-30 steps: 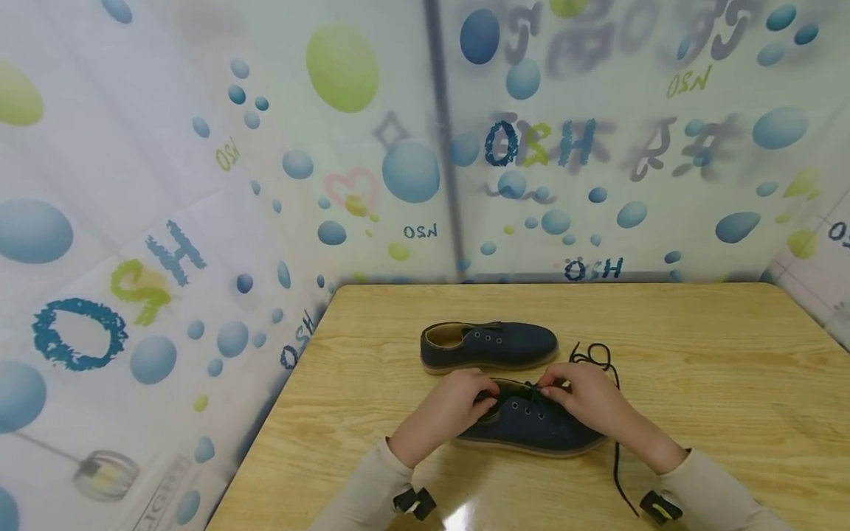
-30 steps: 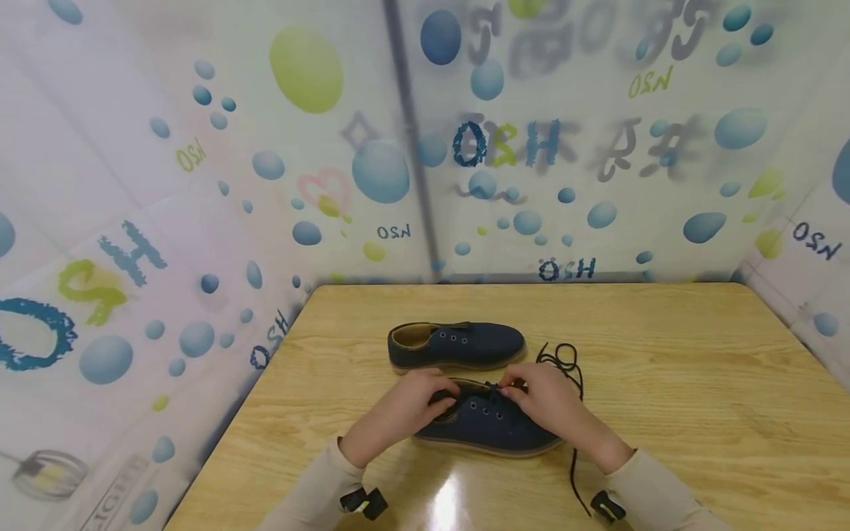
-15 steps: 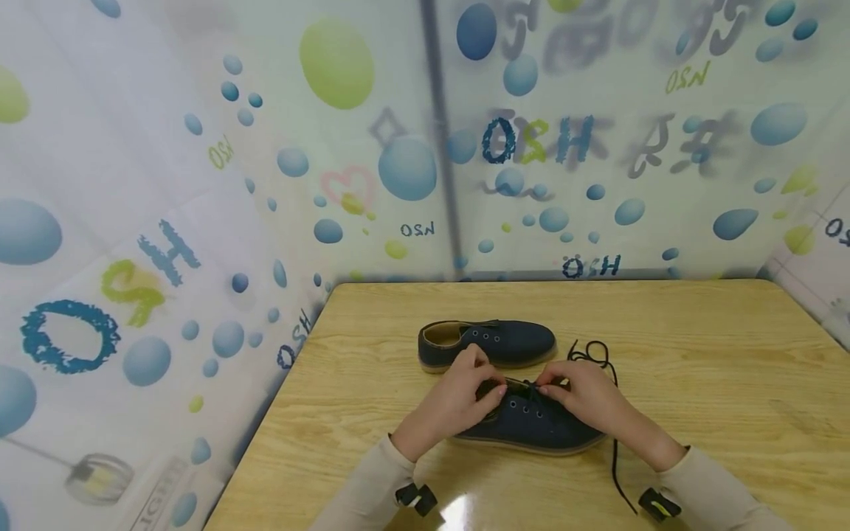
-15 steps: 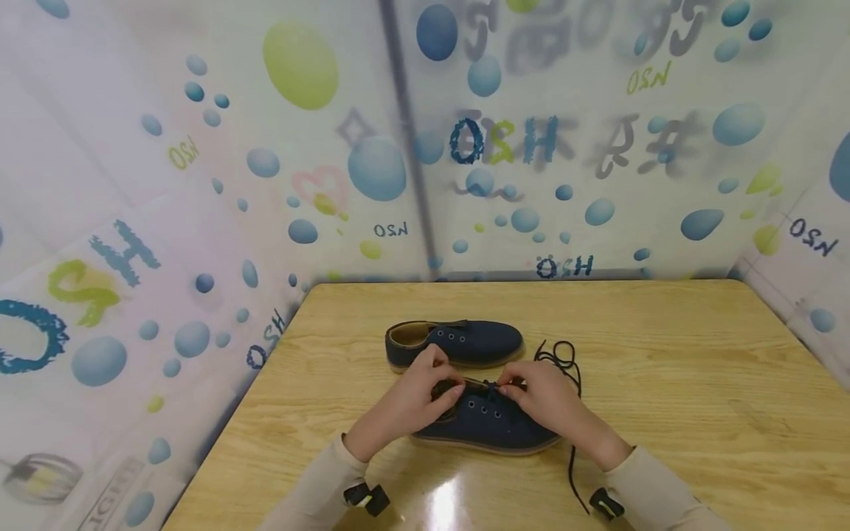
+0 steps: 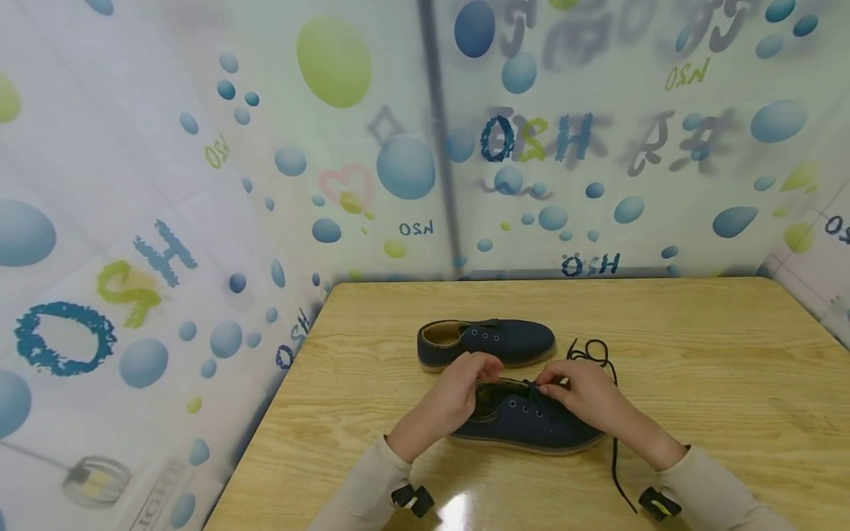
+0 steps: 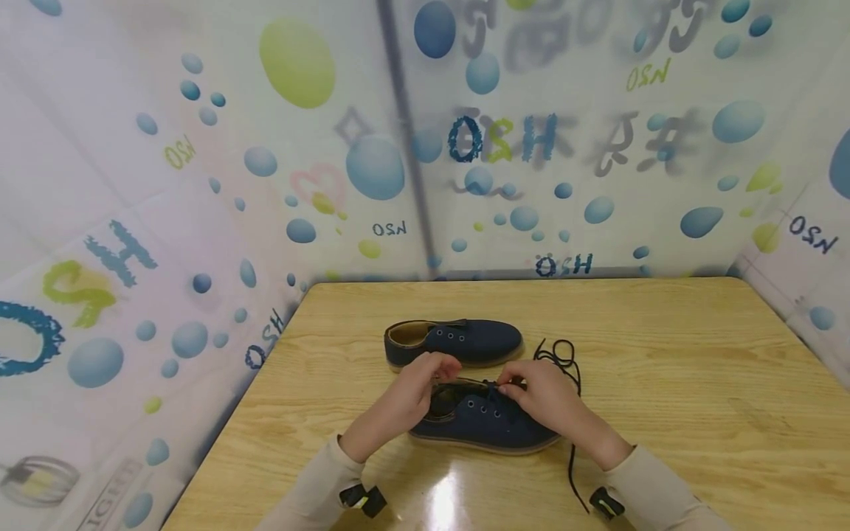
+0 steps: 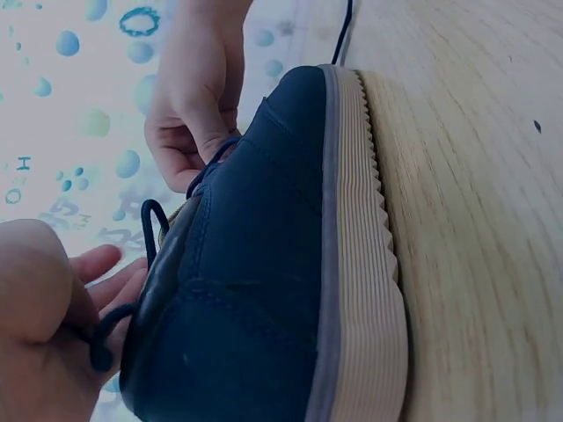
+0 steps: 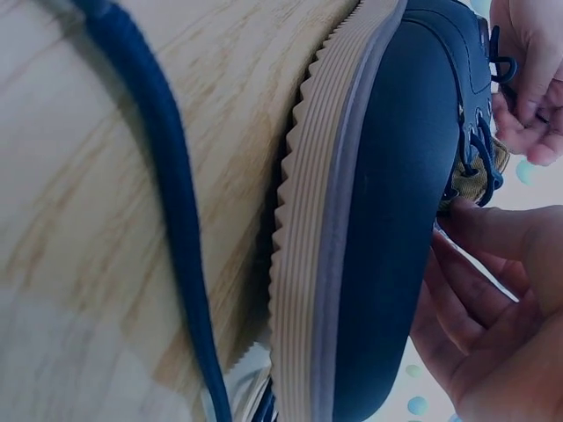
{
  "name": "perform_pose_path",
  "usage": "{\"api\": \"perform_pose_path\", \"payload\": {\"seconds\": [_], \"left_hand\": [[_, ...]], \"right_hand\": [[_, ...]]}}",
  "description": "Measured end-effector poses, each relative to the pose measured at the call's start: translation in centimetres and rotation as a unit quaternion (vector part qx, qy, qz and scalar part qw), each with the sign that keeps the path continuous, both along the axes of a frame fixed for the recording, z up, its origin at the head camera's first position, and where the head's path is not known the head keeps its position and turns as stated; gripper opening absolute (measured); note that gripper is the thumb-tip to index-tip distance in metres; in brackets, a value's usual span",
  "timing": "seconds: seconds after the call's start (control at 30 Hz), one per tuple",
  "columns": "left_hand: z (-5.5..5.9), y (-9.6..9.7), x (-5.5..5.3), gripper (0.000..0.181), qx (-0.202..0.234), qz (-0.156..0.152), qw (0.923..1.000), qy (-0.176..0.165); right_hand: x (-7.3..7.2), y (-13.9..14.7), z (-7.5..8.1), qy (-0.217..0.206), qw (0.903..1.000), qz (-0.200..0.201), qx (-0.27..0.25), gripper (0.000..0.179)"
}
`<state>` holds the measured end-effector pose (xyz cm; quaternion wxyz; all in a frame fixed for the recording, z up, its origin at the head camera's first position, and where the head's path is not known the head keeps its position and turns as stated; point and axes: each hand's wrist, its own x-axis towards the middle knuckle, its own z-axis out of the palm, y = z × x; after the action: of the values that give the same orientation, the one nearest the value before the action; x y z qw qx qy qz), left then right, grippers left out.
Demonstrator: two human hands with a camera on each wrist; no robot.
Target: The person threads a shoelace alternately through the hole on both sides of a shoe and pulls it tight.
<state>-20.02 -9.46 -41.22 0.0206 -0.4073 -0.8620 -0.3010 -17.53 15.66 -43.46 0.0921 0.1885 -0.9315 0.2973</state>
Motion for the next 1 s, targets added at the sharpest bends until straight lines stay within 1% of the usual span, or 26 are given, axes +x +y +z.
{"api": "perform_pose_path", "payload": {"seconds": [0.1,0.17,0.2,0.3,0.37,0.43,0.47,0.57,0.63,0.7,0.77,0.87,0.9,0.97,1.0], "left_hand": [[0.3,0.1,0.3,0.051,0.015,0.003,0.9997,-0.021],[0.4,0.2,0.4,0.054,0.028,0.002,0.9992,-0.028],[0.5,0.3,0.4,0.056,0.034,0.001,0.9990,-0.030],[0.5,0.3,0.4,0.061,0.052,-0.005,0.9985,-0.016],[0.4,0.3,0.4,0.056,0.058,-0.008,0.9983,-0.001],[0.3,0.2,0.4,0.049,0.061,-0.009,0.9979,0.020],[0.2,0.2,0.4,0.044,0.060,-0.009,0.9975,0.036],[0.2,0.1,0.5,0.029,0.053,-0.003,0.9943,0.092],[0.2,0.1,0.5,0.023,0.050,0.001,0.9914,0.121],[0.3,0.1,0.4,0.020,0.038,-0.001,0.9906,0.132],[0.3,0.0,0.2,0.021,0.015,-0.012,0.9926,0.120],[0.4,0.1,0.2,0.022,-0.042,-0.029,0.9941,0.096],[0.5,0.1,0.2,0.022,-0.057,-0.036,0.9937,0.089],[0.6,0.2,0.3,0.023,-0.083,-0.052,0.9917,0.084],[0.7,0.2,0.3,0.023,-0.089,-0.059,0.9906,0.086]], "right_hand": [[0.0,0.1,0.0,0.001,1.0000,0.000,0.002,0.011],[0.1,0.1,0.0,0.001,1.0000,-0.001,0.004,0.011],[0.1,0.1,0.0,0.002,1.0000,-0.001,0.005,0.011],[0.1,0.1,0.1,0.001,1.0000,0.000,0.009,0.012],[0.2,0.1,0.2,0.001,0.9999,-0.002,0.012,0.013],[0.3,0.0,0.3,0.002,0.9999,-0.004,0.016,0.013],[0.4,-0.1,0.3,0.006,0.9998,-0.007,0.015,0.013],[0.8,-0.5,0.4,0.036,0.9992,-0.016,0.000,0.015],[1.2,-0.9,0.5,0.070,0.9973,-0.013,-0.017,0.017],[1.5,-1.4,0.6,0.102,0.9944,0.003,-0.030,0.018],[1.8,-1.9,0.8,0.113,0.9931,0.022,-0.020,0.017],[2.2,-2.5,0.9,0.093,0.9946,0.041,0.020,0.017],[2.3,-2.7,0.8,0.085,0.9949,0.041,0.036,0.018],[2.5,-2.9,0.7,0.072,0.9948,0.038,0.061,0.023],[2.5,-3.0,0.7,0.071,0.9944,0.036,0.070,0.024]]}}
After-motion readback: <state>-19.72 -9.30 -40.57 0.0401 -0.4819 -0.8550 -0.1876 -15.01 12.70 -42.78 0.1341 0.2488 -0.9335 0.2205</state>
